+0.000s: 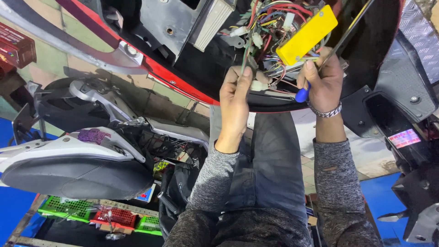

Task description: The person works on the wiring inside a red scooter's under-seat compartment, using a screwdriver to connect and adjust various wires and connectors. They also test the scooter's headlight by turning the ignition key and manipulating the handlebar controls.

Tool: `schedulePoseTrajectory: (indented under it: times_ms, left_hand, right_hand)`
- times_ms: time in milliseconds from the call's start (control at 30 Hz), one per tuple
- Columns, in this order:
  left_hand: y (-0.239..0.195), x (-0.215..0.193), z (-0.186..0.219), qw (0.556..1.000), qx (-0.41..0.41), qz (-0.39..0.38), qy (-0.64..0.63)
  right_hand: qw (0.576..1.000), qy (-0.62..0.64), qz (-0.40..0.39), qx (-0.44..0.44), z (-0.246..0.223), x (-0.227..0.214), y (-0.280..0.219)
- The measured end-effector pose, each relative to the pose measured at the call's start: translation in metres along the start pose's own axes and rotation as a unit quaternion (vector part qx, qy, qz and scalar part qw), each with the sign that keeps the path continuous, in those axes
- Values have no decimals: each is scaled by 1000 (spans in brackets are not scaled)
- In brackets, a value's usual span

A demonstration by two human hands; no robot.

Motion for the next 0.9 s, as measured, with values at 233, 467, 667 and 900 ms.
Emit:
schedulePoseTrajectory:
  times_ms: [233, 467, 667, 900]
  left_hand:
    - [5, -3, -20, 999, -20, 26, -25]
    - [1, -5, -14, 988, -35, -61, -141]
    - [2, -4, -12, 989, -34, -71, -126]
    - [0, -2, -11, 991, -34, -74, -103]
  right_hand:
    - [999, -30, 11, 12, -1, -11, 2]
    - [1000, -15, 13, -3, 3, -21, 11]
    - [1000, -13, 28, -7, 2, -18, 15]
    - [998, -30, 46, -22, -13, -2, 19]
Point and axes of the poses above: each hand's wrist, its own y-axis towards the middle knuckle, its own x-axis out of the palm, z = x × y, the point moved 2 cm from there along y, towards the middle knuckle, and after that the axes turned 3 degrees about y, right-handed, at the moved point
